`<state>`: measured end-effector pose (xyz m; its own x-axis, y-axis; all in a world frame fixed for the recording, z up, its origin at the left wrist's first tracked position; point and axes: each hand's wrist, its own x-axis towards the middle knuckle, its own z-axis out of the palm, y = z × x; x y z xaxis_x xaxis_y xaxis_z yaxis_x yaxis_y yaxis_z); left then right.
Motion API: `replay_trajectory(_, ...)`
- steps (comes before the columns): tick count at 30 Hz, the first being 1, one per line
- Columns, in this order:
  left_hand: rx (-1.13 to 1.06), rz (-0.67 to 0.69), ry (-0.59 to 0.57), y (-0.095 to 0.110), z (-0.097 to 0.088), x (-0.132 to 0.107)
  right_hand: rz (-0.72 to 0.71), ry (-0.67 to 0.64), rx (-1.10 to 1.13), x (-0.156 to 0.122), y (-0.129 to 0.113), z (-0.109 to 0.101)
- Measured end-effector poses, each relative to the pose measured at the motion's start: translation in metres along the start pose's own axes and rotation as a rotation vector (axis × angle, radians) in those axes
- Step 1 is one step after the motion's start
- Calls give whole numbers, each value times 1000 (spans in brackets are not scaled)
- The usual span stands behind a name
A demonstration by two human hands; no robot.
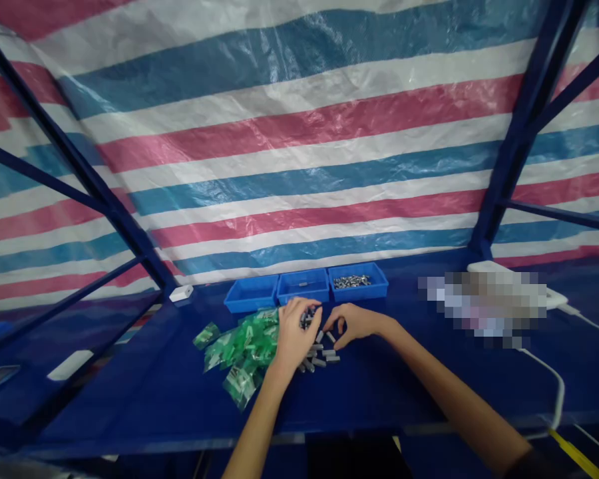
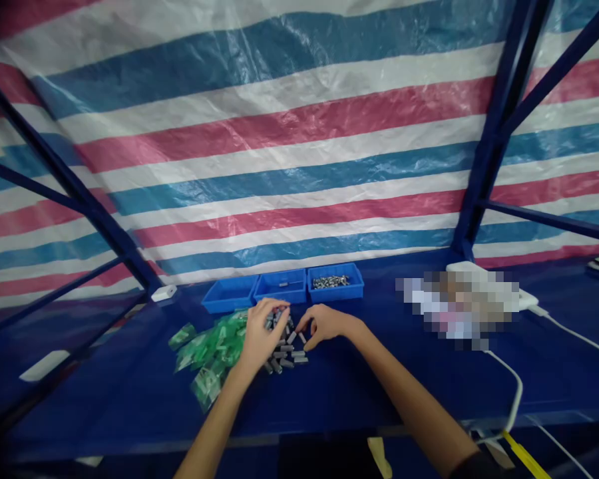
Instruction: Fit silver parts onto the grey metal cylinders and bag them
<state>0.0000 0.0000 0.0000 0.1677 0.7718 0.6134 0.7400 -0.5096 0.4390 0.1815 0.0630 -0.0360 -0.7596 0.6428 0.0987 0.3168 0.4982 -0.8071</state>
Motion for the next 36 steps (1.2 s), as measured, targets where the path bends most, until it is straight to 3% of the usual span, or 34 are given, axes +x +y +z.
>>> replay_trajectory(5, 75, 51, -8, -1, 12, 37, -63, 144, -72, 4, 4, 6)
replay_trajectory(9, 131, -8, -36, -13, 22, 37, -131, 386, -31, 4, -3, -2)
replay_trajectory(13, -16, -80, -155, -17, 29, 29, -188, 604, 36, 5, -14, -7)
replay_trajectory(16, -182, -156, -193, -15, 35, 28, -220, 637, 41, 6, -19, -8)
replay_trajectory(22, -410, -211, -136, -20, 42, 32, -192, 651, 96, 7, -21, -8)
replay_trajectory(26, -473, -206, -122, -27, 40, 33, -141, 664, 174, 10, -22, -3)
replay_trajectory(31, -524, -164, -195, -27, 42, 29, -85, 714, 218, 12, -21, 1)
replay_trajectory(36, -557, -276, -167, -26, 47, 27, -95, 756, 283, 14, -14, -1)
